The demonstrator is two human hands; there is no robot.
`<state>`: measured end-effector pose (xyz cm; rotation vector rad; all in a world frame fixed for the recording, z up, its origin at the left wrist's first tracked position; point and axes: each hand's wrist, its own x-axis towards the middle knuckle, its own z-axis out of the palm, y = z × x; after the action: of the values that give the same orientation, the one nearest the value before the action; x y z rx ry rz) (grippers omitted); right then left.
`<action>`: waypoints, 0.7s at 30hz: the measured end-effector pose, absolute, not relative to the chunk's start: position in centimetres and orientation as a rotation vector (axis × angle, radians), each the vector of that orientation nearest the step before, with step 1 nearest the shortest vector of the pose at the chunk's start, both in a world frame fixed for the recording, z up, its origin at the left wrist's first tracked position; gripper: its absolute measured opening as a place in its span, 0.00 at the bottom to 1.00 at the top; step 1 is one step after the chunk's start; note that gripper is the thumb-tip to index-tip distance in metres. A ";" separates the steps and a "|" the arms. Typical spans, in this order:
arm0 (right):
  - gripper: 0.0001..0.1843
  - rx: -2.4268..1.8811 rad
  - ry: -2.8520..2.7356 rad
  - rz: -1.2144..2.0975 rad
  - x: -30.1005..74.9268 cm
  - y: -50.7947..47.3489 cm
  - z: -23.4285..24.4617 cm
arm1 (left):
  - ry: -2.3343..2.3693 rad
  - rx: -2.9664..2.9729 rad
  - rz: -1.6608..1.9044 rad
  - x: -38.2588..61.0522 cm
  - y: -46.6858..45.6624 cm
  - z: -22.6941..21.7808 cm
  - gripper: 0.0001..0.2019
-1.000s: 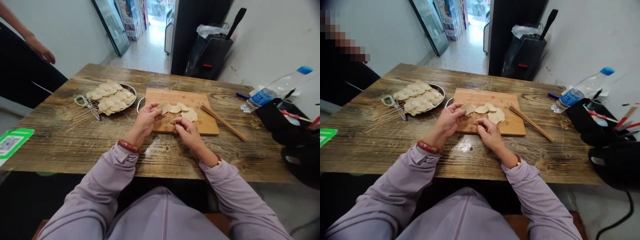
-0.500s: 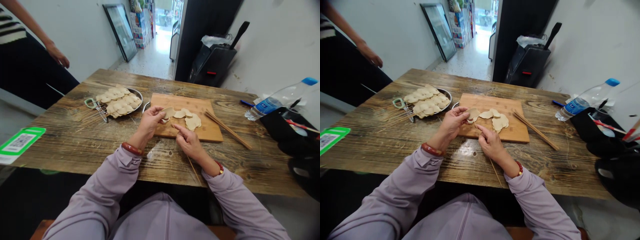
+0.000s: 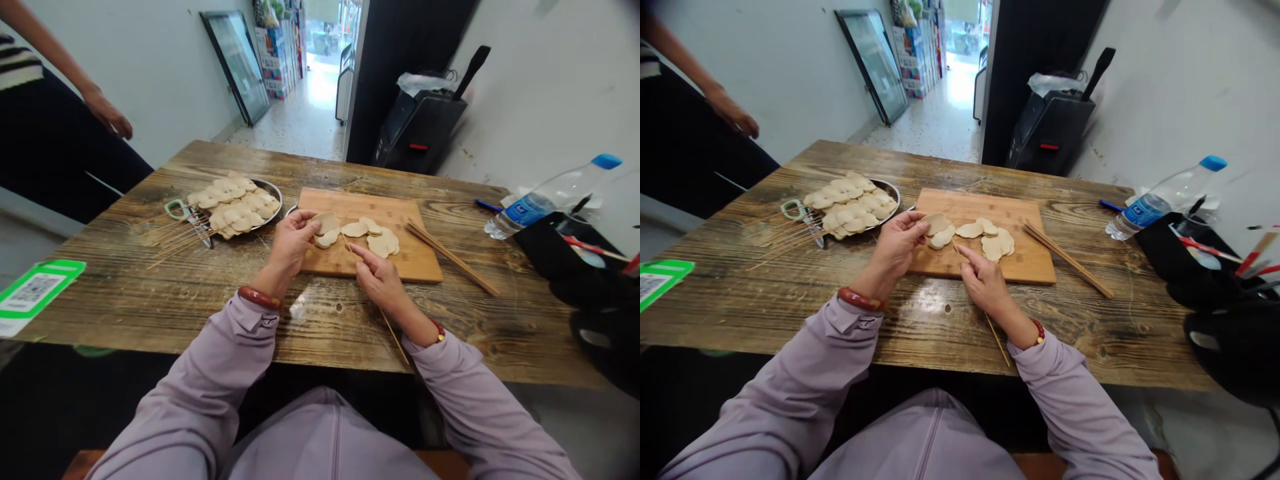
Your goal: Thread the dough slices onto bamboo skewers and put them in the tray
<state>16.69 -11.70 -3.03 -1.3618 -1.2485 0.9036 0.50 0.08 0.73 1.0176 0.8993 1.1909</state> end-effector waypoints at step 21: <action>0.39 -1.350 -0.921 0.920 20.1 -6.7 -0.2 | 0.943 0.908 1.338 -0.9 2.2 0.8 0.10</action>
<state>20.10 -6.67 -0.20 -1.3497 -0.9207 0.9196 -0.88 2.17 0.85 0.9082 0.9435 1.3378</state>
